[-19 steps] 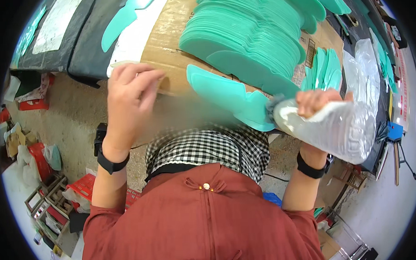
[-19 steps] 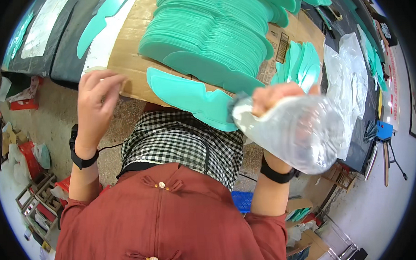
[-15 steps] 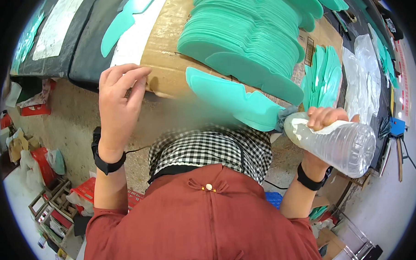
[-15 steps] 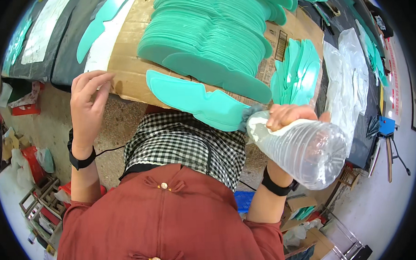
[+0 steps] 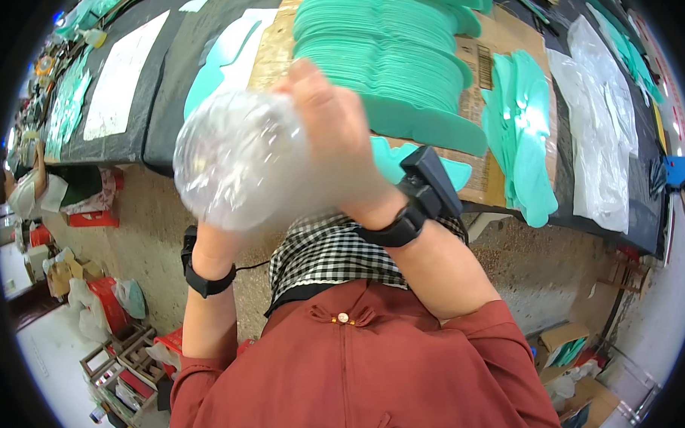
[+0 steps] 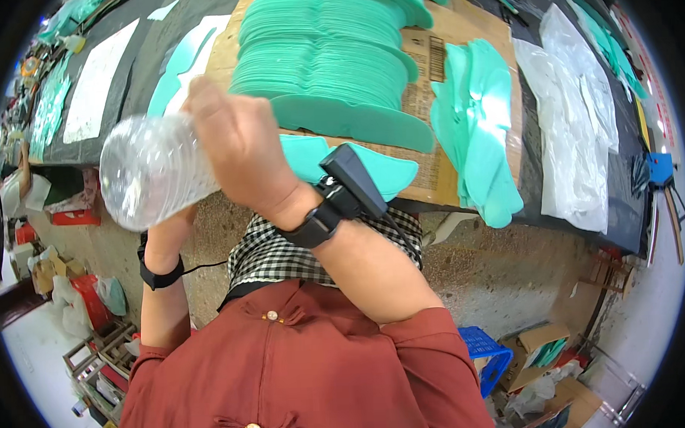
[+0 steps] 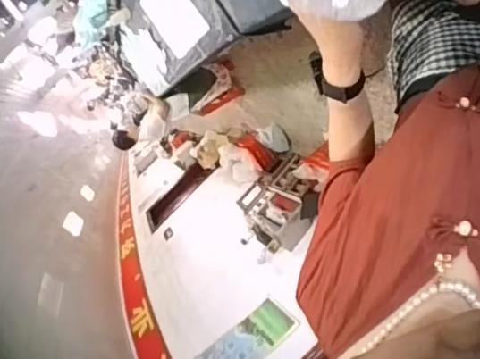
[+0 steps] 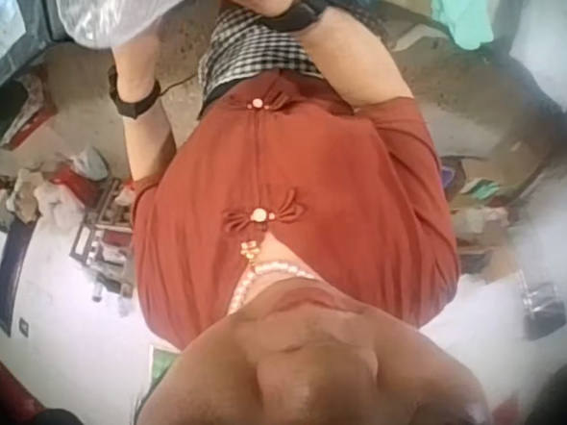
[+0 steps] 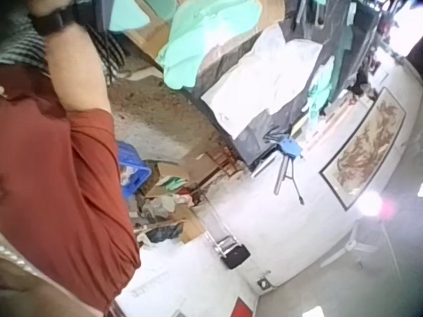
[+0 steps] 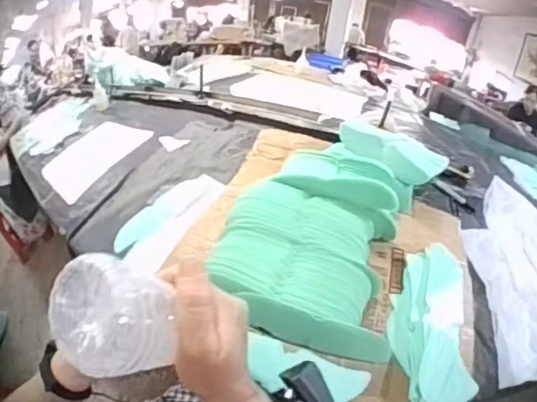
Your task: The person is applying a liquid adhesive from a bottle to green foam shoe components on a workbench.
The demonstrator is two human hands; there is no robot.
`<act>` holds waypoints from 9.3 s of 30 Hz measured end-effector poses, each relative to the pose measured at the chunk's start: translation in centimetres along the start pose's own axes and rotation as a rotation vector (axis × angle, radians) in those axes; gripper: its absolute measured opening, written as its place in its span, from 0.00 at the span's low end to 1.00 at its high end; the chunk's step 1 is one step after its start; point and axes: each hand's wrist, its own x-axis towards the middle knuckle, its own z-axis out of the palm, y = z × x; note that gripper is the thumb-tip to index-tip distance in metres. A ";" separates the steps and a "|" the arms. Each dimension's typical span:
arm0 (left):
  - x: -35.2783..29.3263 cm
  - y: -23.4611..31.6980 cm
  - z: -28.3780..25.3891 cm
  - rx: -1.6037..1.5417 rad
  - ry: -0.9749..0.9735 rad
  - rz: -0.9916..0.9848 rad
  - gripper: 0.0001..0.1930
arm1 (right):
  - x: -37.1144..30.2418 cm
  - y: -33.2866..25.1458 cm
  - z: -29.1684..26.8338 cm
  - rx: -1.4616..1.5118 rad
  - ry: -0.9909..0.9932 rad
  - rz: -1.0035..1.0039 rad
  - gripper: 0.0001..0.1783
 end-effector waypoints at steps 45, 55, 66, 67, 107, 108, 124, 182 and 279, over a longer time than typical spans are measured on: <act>9.3 5.1 1.6 -0.740 -0.457 -0.527 0.07 | -6.4 -4.6 -16.6 0.592 0.069 -0.090 0.32; 7.1 2.7 3.4 -0.384 -0.270 -0.280 0.08 | -5.7 -2.1 -10.7 0.522 0.128 0.269 0.38; 3.5 1.6 1.9 -0.135 0.108 -0.221 0.12 | -0.3 -1.0 -6.7 0.917 0.184 0.963 0.34; 2.5 0.7 1.0 -0.054 0.108 -0.238 0.12 | -0.1 -0.8 -7.5 0.899 -0.077 0.803 0.34; 1.1 2.0 -1.4 -0.254 -0.163 -0.097 0.16 | -5.6 -0.6 -11.7 0.600 0.121 0.268 0.34; 1.2 1.9 -0.7 -0.268 -0.138 -0.098 0.15 | -5.1 -1.1 -9.8 0.775 0.164 0.323 0.35; 1.1 2.5 1.5 -0.159 -0.039 -0.178 0.12 | -2.9 4.9 -9.1 0.907 -0.015 0.189 0.29; 4.0 3.5 0.7 -0.318 -0.362 -0.410 0.09 | -6.0 1.2 -13.8 0.743 0.375 0.263 0.35; -1.6 3.5 0.6 -1.086 -0.337 -0.935 0.14 | -1.5 -0.1 -10.4 0.934 0.026 0.296 0.36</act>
